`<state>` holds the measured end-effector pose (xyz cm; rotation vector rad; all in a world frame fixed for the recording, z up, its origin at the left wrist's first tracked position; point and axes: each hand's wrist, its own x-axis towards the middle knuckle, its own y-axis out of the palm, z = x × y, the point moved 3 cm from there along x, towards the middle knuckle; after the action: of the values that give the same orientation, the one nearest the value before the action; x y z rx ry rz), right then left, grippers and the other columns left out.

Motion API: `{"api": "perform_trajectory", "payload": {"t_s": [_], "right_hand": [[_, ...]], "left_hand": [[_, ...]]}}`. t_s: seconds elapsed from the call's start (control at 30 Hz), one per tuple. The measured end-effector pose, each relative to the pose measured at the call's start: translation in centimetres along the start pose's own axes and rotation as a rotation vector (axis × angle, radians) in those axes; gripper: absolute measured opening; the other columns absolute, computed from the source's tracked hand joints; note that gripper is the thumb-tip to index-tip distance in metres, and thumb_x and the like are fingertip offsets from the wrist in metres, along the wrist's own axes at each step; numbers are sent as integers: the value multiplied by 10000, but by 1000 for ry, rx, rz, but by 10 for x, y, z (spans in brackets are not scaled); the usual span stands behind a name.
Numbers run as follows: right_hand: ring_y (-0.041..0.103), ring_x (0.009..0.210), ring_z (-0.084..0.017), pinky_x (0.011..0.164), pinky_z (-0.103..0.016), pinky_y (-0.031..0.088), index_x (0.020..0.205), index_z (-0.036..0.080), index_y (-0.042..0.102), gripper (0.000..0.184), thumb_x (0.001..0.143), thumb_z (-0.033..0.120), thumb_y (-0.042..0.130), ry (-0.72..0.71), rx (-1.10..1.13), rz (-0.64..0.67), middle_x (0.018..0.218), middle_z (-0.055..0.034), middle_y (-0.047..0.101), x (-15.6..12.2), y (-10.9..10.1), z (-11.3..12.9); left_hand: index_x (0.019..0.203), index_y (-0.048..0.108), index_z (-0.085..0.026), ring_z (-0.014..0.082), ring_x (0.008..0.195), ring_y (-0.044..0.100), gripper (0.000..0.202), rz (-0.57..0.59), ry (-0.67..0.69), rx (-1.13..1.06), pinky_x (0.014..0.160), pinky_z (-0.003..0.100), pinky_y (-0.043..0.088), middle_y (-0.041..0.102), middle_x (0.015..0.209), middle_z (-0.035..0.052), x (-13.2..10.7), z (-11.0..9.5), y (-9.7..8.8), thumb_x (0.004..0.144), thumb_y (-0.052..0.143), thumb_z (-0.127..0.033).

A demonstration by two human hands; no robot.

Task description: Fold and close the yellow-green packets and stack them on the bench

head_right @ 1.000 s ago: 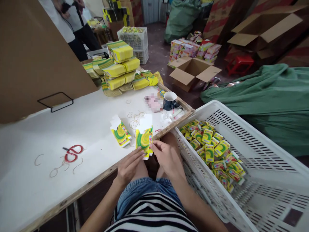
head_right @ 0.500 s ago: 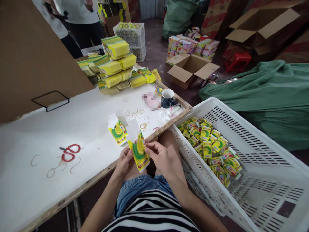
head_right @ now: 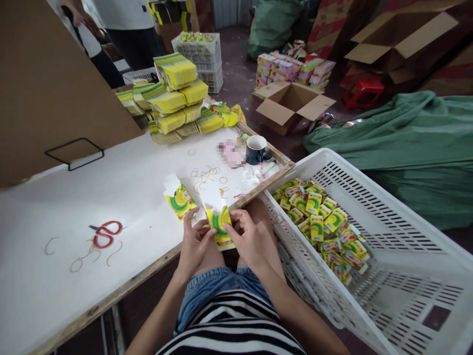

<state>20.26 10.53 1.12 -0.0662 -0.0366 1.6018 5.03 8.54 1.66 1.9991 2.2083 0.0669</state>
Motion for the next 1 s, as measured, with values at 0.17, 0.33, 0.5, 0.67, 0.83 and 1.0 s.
{"api": "perform_trajectory", "payload": {"t_s": [0.17, 0.33, 0.5, 0.67, 0.83, 1.0], "right_hand": [[624, 712, -152, 615, -258, 501, 1330, 253, 503, 489, 868, 360, 623, -55, 49, 243, 1008, -44, 683, 5, -9, 10], [627, 731, -174, 633, -267, 478, 1031, 216, 659, 241, 905, 399, 569, -119, -59, 345, 849, -29, 679, 12, -18, 16], [621, 810, -193, 736, -296, 485, 875, 210, 680, 208, 910, 383, 571, -193, -91, 263, 853, -41, 666, 16, -18, 20], [628, 961, -222, 842, -339, 505, 1077, 244, 694, 281, 900, 432, 584, -195, -21, 179, 1081, -72, 667, 17, -20, 19], [630, 851, -199, 754, -312, 503, 1107, 241, 706, 321, 894, 446, 582, -130, -110, 304, 948, -45, 688, 18, -22, 21], [582, 571, -156, 547, -245, 429, 1146, 277, 637, 373, 781, 314, 703, -34, -251, 271, 729, 28, 698, 18, -16, 13]], "left_hand": [[1401, 320, -283, 199, 934, 693, 651, 273, -48, -59, 838, 334, 548, 683, 1118, 86, -2, -14, -4, 849, 667, -262], [1127, 530, -224, 201, 882, 706, 399, 398, -141, -152, 765, 279, 548, 721, 1030, 68, -5, -18, -6, 787, 739, -215], [1388, 322, -278, 218, 860, 724, 730, 385, -172, -195, 748, 307, 561, 723, 1022, 74, -8, -14, 0, 791, 738, -225], [1287, 490, -225, 249, 982, 698, 552, 363, -133, -128, 808, 324, 562, 705, 1113, 106, -5, -10, 0, 791, 731, -255], [1233, 566, -201, 232, 966, 696, 427, 207, -62, 28, 821, 326, 564, 686, 1162, 105, -2, -5, -4, 825, 681, -249], [1277, 549, -200, 255, 1074, 661, 465, 262, -69, 4, 898, 358, 542, 681, 1194, 117, -4, -6, 6, 828, 669, -230]]}}
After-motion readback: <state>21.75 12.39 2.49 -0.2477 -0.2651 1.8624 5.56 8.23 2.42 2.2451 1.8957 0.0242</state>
